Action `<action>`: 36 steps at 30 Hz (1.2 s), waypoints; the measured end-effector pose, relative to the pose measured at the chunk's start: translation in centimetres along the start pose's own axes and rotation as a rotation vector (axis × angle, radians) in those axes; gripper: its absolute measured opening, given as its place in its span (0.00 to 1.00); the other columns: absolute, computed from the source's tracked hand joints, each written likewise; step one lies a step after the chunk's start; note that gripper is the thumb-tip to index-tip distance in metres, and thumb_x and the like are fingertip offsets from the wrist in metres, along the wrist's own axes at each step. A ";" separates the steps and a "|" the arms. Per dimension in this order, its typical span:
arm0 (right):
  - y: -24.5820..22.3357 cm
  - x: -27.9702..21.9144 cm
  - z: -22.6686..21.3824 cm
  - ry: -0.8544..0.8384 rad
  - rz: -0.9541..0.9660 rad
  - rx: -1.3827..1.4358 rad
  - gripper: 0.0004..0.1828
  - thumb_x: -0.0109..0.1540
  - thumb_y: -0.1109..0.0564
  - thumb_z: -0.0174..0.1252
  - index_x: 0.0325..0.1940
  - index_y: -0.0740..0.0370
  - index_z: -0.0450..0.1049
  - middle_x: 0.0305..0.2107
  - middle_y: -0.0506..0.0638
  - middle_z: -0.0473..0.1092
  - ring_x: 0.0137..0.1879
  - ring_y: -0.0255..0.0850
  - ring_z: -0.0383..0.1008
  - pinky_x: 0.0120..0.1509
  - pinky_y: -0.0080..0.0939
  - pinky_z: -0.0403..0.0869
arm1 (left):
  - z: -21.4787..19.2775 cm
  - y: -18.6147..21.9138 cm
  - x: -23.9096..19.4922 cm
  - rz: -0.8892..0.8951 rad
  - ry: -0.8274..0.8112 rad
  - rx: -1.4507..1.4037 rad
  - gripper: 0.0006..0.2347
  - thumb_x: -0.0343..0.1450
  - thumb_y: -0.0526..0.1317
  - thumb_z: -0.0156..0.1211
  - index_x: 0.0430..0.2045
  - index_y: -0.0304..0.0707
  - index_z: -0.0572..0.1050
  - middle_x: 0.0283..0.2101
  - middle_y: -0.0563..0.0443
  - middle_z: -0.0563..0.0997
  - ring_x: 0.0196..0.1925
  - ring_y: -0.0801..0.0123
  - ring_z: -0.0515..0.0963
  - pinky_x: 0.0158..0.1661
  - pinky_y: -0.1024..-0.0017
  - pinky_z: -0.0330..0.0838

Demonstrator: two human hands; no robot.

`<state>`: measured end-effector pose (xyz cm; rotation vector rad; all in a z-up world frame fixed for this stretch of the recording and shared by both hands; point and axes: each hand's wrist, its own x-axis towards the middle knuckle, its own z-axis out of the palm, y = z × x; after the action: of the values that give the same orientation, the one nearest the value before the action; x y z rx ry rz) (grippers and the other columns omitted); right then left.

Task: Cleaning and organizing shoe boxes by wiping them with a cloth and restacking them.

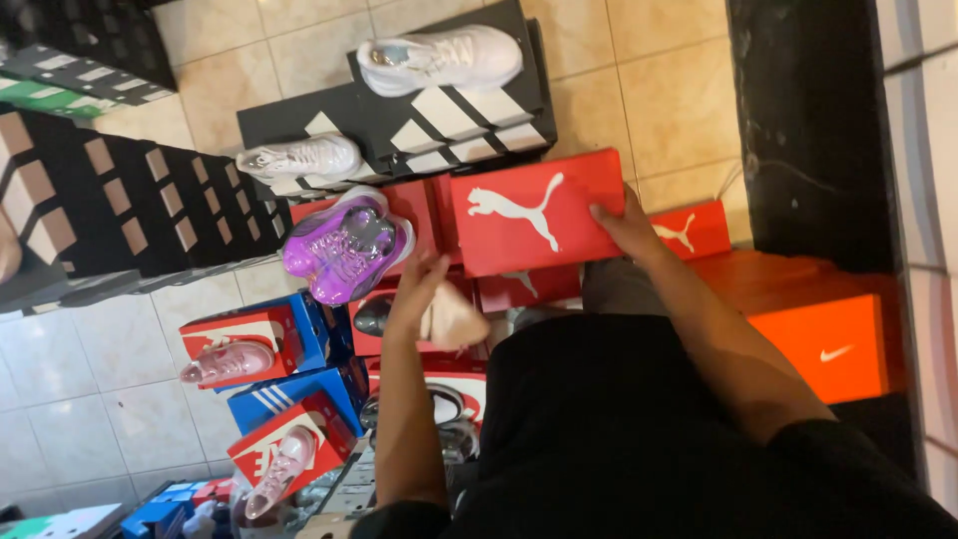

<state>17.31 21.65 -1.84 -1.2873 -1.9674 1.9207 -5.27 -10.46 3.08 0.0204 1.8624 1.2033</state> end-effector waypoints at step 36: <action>30.6 10.5 -30.5 0.156 0.497 -0.131 0.36 0.66 0.27 0.54 0.70 0.48 0.66 0.60 0.63 0.67 0.69 0.59 0.64 0.75 0.57 0.59 | 46.4 -24.5 16.1 -0.044 -0.407 0.252 0.32 0.76 0.47 0.55 0.64 0.14 0.51 0.60 0.06 0.63 0.63 0.17 0.65 0.62 0.37 0.62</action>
<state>43.74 46.86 -27.12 -2.0540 -1.8461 1.8165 26.85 17.32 -31.71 0.3369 1.6288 0.8521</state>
